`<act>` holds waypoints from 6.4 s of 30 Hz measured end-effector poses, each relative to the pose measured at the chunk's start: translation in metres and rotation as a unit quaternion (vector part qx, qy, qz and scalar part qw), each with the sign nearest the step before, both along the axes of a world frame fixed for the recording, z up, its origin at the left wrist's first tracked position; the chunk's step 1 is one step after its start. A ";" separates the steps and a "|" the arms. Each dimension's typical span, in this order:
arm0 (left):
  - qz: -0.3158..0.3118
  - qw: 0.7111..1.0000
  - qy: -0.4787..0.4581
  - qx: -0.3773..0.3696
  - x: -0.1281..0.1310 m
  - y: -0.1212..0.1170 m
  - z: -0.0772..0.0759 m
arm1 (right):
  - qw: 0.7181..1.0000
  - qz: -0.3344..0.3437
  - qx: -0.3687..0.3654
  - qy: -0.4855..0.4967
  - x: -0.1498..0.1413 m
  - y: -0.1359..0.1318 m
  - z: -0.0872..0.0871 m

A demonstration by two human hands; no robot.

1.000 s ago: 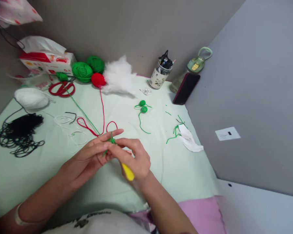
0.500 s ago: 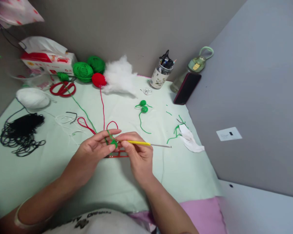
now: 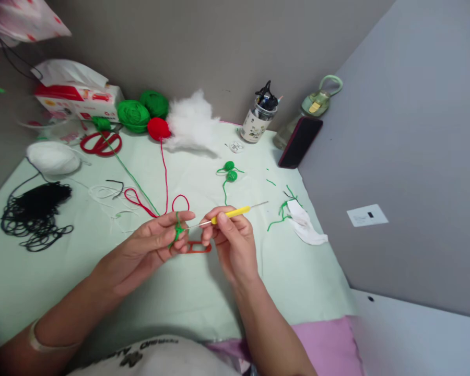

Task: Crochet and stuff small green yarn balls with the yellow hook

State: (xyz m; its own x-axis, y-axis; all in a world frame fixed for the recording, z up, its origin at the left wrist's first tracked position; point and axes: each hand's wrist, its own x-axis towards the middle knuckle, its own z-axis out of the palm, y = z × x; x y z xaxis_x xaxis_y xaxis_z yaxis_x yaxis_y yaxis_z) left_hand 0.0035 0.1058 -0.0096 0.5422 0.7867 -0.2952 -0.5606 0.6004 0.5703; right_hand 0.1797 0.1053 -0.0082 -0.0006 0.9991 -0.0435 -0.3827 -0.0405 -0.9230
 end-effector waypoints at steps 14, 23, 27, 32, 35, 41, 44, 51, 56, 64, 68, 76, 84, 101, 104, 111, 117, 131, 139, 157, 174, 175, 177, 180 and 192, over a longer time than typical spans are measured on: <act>0.124 0.984 0.128 0.024 0.010 -0.007 0.001 | 0.850 -0.067 0.326 -0.409 -0.015 -0.023 -0.012; 0.100 0.992 0.080 -0.021 0.004 -0.004 0.000 | 0.956 -0.073 0.203 -0.201 -0.007 -0.011 -0.002; 0.154 0.977 0.145 0.033 0.010 -0.010 0.002 | 0.924 -0.056 0.240 -0.293 -0.013 -0.016 -0.007; 0.071 0.996 0.046 -0.028 0.012 -0.007 0.002 | 0.867 -0.115 0.318 -0.365 -0.012 -0.020 -0.008; 0.098 0.993 0.062 -0.031 0.009 -0.004 0.001 | 0.952 -0.093 0.214 -0.198 -0.008 -0.013 -0.004; 0.108 0.984 0.128 0.055 0.009 -0.009 0.000 | 0.973 -0.025 0.179 -0.145 -0.013 -0.010 -0.007; 0.103 0.986 0.118 0.047 0.010 -0.011 0.000 | 0.979 -0.021 0.153 -0.133 -0.014 -0.012 -0.007; 0.116 0.979 0.148 0.073 0.008 -0.009 0.000 | 0.993 0.000 0.100 -0.059 -0.011 -0.011 -0.005; 0.121 0.974 0.177 0.075 0.007 -0.008 0.002 | 0.998 0.014 0.056 0.004 -0.008 -0.008 0.000; 0.138 0.971 0.183 0.067 0.007 -0.009 0.007 | 0.983 0.003 0.151 -0.107 -0.003 -0.016 0.004; 0.146 0.965 0.204 0.072 0.007 -0.010 0.008 | 0.960 -0.013 0.207 -0.186 -0.001 -0.020 0.004; 0.164 0.950 0.244 0.103 0.008 -0.010 0.005 | 0.891 -0.014 0.317 -0.326 0.000 -0.020 0.005; 0.168 0.962 0.202 0.078 0.010 -0.011 0.010 | 0.783 -0.044 0.409 -0.467 -0.003 -0.023 -0.002; 0.102 0.984 0.142 0.043 0.006 -0.008 0.006 | 0.937 -0.042 0.242 -0.248 -0.014 -0.015 -0.005; 0.123 0.980 0.152 0.031 0.009 -0.007 0.006 | 0.894 -0.060 0.292 -0.336 -0.014 -0.021 -0.009; 0.067 0.995 0.047 -0.049 0.006 -0.001 0.004 | 0.887 -0.079 0.290 -0.351 -0.005 -0.018 -0.004; 0.081 0.994 0.073 -0.013 0.008 -0.003 0.004 | 0.976 -0.026 0.165 -0.143 -0.008 -0.010 -0.002; 0.020 0.999 -0.018 -0.038 0.002 -0.002 0.000 | 0.997 -0.031 0.055 -0.038 -0.001 -0.003 -0.004; 0.048 0.996 0.070 0.018 0.008 -0.004 0.003 | 0.998 0.017 0.059 -0.012 -0.006 -0.006 -0.005; 0.079 0.987 0.130 0.055 0.004 -0.005 0.002 | 0.975 -0.003 0.186 -0.119 -0.011 -0.012 -0.008; 0.108 0.975 0.182 0.074 0.002 -0.007 0.004 | 0.980 0.014 0.170 -0.102 -0.003 -0.013 0.000; 0.114 0.972 0.193 0.076 0.002 -0.007 0.005 | 0.973 0.005 0.191 -0.132 -0.003 -0.014 0.001; 0.127 0.965 0.214 0.079 0.003 -0.008 0.006 | 0.947 -0.014 0.247 -0.206 -0.003 -0.016 0.001; 0.148 0.957 0.237 0.079 0.004 -0.009 0.009 | 0.872 -0.034 0.365 -0.325 -0.003 -0.019 -0.001; 0.042 0.997 0.039 -0.045 0.004 -0.005 0.005 | 0.902 -0.086 0.282 -0.316 -0.006 -0.020 -0.001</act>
State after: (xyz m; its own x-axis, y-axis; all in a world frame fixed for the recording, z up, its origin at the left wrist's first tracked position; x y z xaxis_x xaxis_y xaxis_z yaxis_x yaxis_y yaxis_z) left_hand 0.0073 0.1012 -0.0050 0.4488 0.7963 -0.4056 -0.5673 0.6046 0.5592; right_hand 0.1741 0.0853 -0.0089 0.0027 0.8451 0.5345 0.2708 0.5139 -0.8140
